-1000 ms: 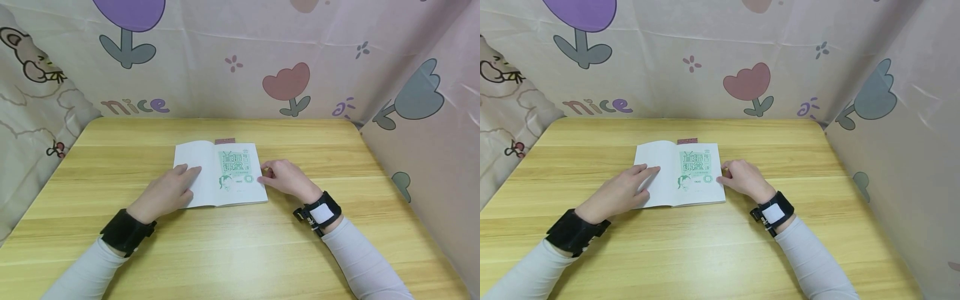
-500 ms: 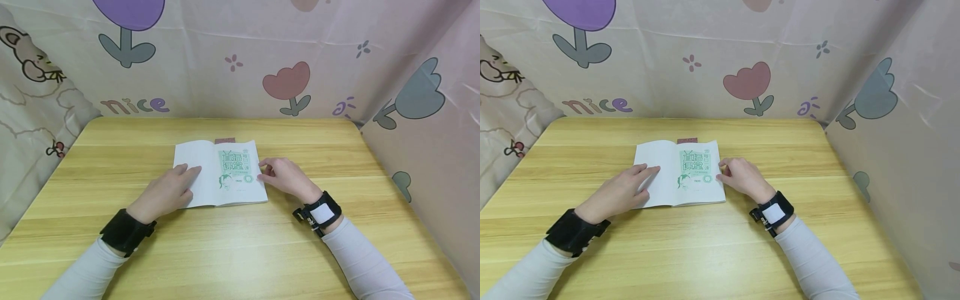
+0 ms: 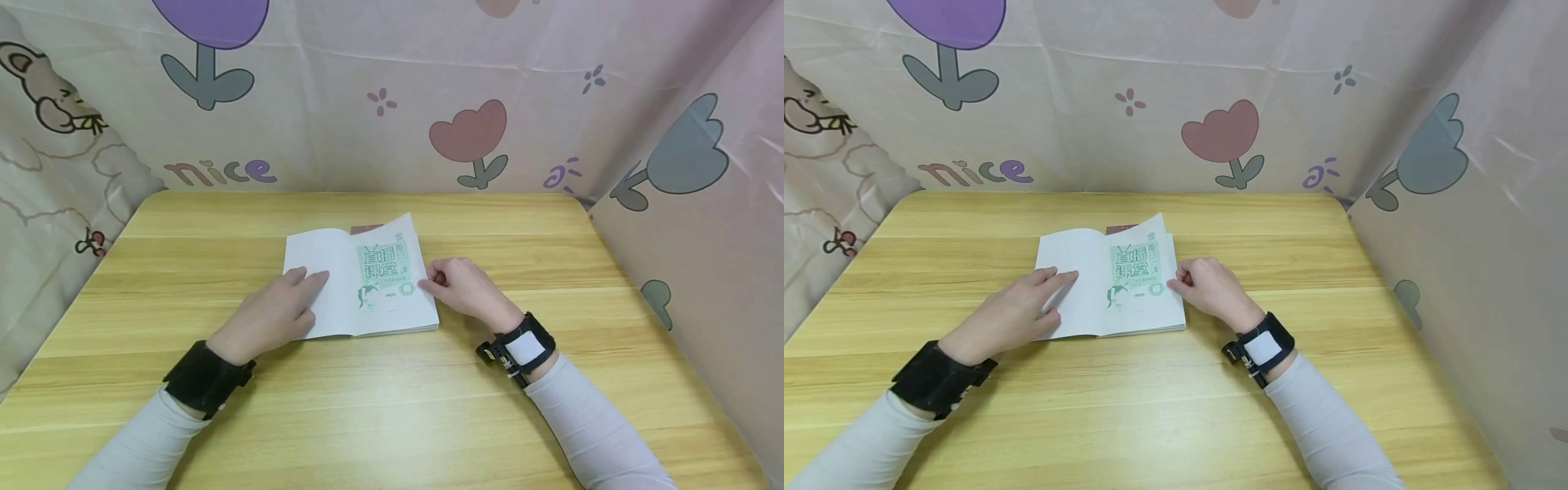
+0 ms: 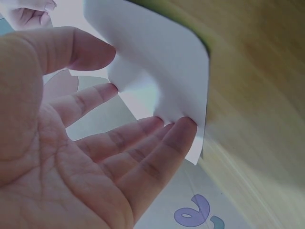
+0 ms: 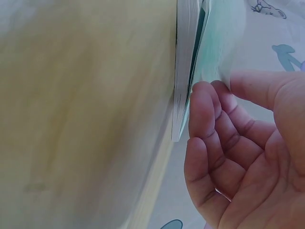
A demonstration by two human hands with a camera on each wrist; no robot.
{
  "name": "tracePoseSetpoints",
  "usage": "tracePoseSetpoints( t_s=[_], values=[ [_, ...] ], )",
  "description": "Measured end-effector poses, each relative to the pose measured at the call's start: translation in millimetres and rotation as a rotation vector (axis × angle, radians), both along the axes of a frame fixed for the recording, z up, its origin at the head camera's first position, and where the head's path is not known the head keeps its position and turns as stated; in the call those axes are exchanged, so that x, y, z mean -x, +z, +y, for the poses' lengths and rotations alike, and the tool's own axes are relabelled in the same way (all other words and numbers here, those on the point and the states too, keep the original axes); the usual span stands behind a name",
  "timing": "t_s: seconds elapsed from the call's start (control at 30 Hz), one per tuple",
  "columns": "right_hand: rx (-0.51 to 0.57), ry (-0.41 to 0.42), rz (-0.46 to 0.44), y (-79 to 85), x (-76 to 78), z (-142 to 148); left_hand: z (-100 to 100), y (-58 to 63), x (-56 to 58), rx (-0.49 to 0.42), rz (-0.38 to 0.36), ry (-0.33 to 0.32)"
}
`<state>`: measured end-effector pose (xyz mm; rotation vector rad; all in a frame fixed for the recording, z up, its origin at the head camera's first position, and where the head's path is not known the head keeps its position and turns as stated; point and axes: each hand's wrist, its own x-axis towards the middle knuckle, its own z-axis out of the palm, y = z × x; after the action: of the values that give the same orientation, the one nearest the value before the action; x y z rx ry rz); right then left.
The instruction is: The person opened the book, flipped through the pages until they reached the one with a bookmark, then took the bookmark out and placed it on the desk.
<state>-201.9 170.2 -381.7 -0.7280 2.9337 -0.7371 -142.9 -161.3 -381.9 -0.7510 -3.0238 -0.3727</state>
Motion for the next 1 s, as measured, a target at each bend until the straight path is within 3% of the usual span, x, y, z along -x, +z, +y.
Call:
tracePoseSetpoints(
  t_s=[0.57, 1.0],
  values=[
    [0.005, -0.001, -0.001, 13.7, -0.3, 5.9, 0.0, 2.0, 5.7, -0.101, 0.016, -0.056],
    [0.146, 0.117, -0.011, 31.7, -3.4, -9.8, -18.0, 2.7, 20.2, -0.283, -0.119, -0.020]
  ],
)
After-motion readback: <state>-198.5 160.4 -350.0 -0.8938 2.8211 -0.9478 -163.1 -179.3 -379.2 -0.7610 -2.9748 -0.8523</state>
